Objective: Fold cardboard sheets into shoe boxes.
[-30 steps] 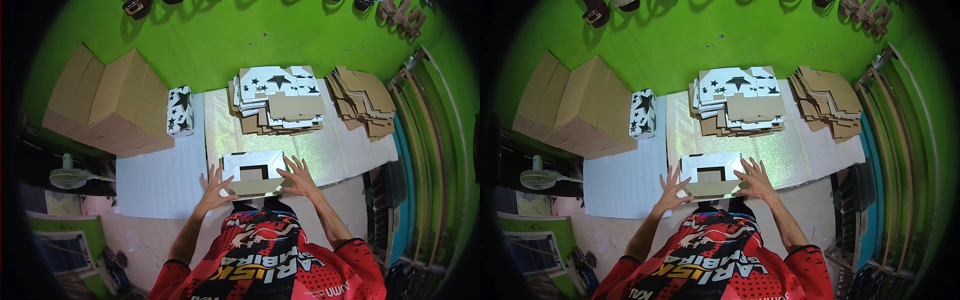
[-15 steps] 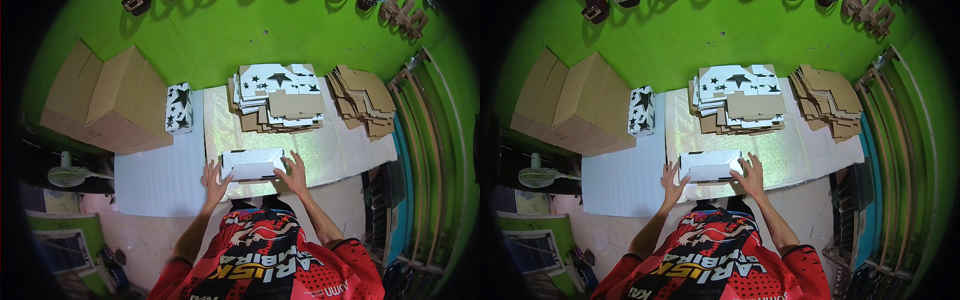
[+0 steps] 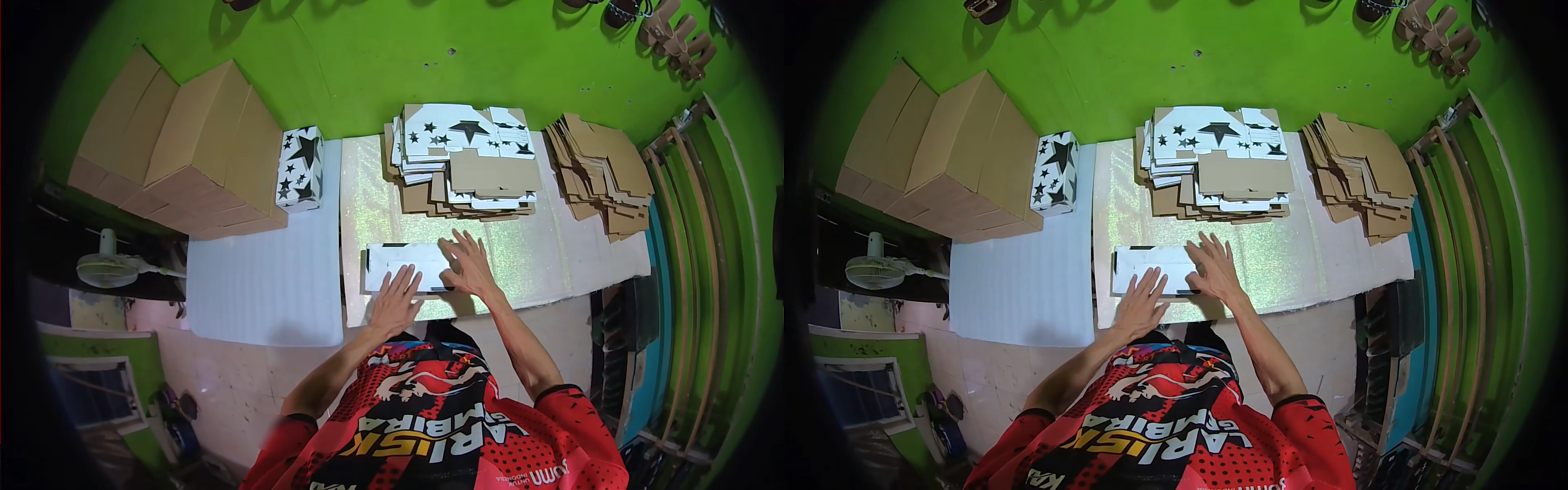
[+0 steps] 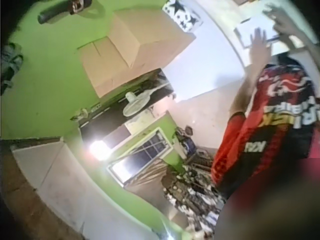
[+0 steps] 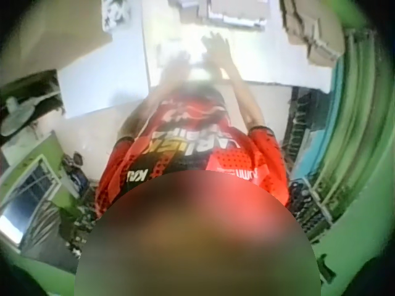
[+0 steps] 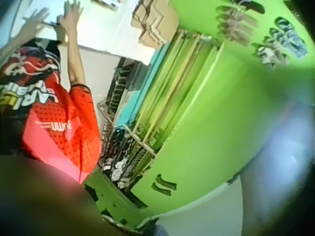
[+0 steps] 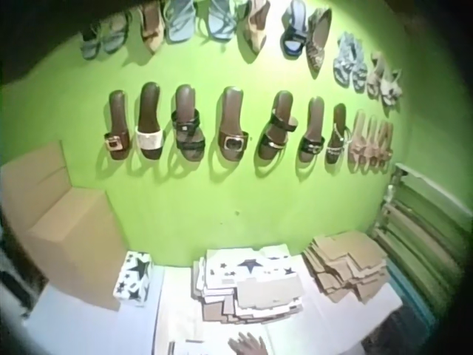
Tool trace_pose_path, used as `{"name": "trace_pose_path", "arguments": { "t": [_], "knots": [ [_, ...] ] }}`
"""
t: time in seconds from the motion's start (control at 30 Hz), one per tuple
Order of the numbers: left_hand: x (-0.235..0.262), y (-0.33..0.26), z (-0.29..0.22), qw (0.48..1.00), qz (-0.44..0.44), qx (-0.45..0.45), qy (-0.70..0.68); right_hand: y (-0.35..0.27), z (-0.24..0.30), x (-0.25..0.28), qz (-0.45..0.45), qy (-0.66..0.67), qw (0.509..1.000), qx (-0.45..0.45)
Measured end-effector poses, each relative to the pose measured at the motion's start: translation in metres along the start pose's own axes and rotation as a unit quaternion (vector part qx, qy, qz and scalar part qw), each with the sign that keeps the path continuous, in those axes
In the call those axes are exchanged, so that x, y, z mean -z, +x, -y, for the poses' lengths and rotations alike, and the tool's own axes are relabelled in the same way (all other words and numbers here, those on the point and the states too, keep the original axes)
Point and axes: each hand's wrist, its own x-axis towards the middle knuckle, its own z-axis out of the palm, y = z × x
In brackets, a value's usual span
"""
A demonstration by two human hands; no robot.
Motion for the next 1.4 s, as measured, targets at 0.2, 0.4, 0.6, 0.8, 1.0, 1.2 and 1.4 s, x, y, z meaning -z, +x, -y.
{"name": "trace_pose_path", "arguments": {
  "t": [0.2, 0.4, 0.6, 0.8, 1.0, 1.2, 1.4],
  "knots": [
    [-0.012, -0.003, -0.003, 0.999, -0.034, 0.003, 0.014, 0.016, 0.006, -0.015, 0.000, -0.048, 0.999, -0.014],
    [-0.019, -0.002, -0.001, 0.999, -0.035, 0.004, 0.038, 0.019, 0.001, -0.022, -0.029, -0.004, 0.999, -0.017],
    [-0.020, 0.000, 0.001, 0.999, -0.028, 0.008, 0.027, 0.024, 0.001, -0.021, -0.030, 0.020, 0.999, -0.015],
    [-0.020, -0.001, 0.004, 0.999, -0.031, 0.009, 0.004, 0.034, 0.013, -0.015, -0.028, 0.023, 0.999, -0.037],
    [-0.023, -0.002, 0.004, 0.999, -0.048, 0.006, 0.022, 0.040, 0.010, -0.009, -0.031, 0.027, 0.998, -0.039],
    [-0.023, -0.002, 0.005, 0.999, -0.043, 0.004, 0.009, 0.038, 0.010, -0.008, -0.031, 0.051, 0.997, -0.043],
    [-0.022, -0.002, 0.001, 0.998, -0.058, 0.000, 0.031, 0.039, 0.011, -0.006, -0.010, 0.049, 0.997, -0.052]
  ]
}}
